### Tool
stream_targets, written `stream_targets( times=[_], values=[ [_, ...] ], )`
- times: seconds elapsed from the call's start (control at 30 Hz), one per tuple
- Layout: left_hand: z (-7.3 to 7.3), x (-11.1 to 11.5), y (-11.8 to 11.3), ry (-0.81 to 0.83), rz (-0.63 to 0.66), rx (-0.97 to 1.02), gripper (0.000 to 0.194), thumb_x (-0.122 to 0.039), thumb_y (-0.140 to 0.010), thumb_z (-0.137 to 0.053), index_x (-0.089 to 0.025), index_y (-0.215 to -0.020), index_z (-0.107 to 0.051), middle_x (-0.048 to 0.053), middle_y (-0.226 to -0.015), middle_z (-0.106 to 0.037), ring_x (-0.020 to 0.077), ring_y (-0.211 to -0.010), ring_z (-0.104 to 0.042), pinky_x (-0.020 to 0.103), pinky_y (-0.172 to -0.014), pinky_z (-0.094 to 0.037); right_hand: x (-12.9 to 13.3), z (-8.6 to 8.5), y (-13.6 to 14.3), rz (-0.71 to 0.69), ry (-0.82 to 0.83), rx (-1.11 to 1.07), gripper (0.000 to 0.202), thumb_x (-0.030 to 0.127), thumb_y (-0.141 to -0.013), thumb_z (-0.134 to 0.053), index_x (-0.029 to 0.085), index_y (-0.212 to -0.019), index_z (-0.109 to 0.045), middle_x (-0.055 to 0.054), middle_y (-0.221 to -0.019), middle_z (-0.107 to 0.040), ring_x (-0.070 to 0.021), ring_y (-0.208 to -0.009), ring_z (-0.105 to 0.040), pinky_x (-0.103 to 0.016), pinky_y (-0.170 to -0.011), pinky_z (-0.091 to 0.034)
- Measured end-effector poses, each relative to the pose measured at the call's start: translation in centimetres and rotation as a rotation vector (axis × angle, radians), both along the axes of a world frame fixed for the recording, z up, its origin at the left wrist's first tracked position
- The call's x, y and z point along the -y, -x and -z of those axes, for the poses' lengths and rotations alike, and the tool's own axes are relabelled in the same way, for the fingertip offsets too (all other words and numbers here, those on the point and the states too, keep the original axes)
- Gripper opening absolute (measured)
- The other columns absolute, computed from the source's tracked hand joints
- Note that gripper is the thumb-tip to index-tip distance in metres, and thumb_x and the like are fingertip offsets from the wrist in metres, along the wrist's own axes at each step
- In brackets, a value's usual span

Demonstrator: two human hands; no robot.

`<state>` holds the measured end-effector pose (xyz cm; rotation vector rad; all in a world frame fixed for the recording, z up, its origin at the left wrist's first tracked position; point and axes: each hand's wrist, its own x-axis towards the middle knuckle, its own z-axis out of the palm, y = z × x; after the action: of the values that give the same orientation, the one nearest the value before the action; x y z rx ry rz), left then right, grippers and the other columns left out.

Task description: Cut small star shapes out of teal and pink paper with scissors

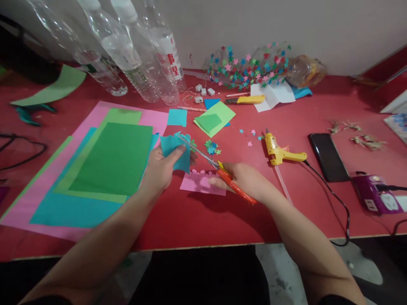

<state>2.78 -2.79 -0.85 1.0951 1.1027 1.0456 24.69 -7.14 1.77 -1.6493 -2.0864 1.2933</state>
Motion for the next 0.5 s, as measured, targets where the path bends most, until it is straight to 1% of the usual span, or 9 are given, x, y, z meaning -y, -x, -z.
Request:
stream_targets(
  times=[0.13,0.33,0.5],
  values=[
    [-0.06,0.1,-0.09,-0.016,0.007,0.036,0.03,-0.043,-0.08,-0.063,-0.013,-0.085,-0.069,0.007,-0.076,-0.074,0.0178,-0.065,-0.07,0.028,-0.058,-0.058,-0.02,0.03,0.01,-0.013,-0.011,0.012,0.048,0.066,-0.079,-0.056,0.02,-0.072,-0.047,0.002,-0.065,-0.044,-0.0123,-0.057,-0.038,-0.026,-0.052,-0.032],
    [0.16,0.18,-0.32,0.016,0.002,0.082,0.029,-0.041,-0.079,-0.063,-0.014,-0.089,-0.069,0.005,-0.074,-0.074,0.0173,-0.062,-0.07,0.029,-0.059,-0.059,-0.01,-0.01,0.44,0.012,-0.027,0.058,0.051,0.068,-0.078,-0.055,0.021,-0.066,-0.04,0.003,-0.061,-0.038,-0.0118,-0.056,-0.034,-0.026,-0.051,-0.029],
    [0.23,0.31,-0.58,0.024,0.008,0.141,0.029,-0.041,-0.08,-0.063,-0.014,-0.09,-0.068,0.005,-0.074,-0.073,0.0186,-0.068,-0.071,0.031,-0.063,-0.059,0.31,0.18,0.73,0.014,-0.035,-0.019,0.047,0.064,-0.081,-0.054,0.02,-0.068,-0.044,0.003,-0.063,-0.038,-0.0116,-0.057,-0.033,-0.025,-0.052,-0.029]
  ],
)
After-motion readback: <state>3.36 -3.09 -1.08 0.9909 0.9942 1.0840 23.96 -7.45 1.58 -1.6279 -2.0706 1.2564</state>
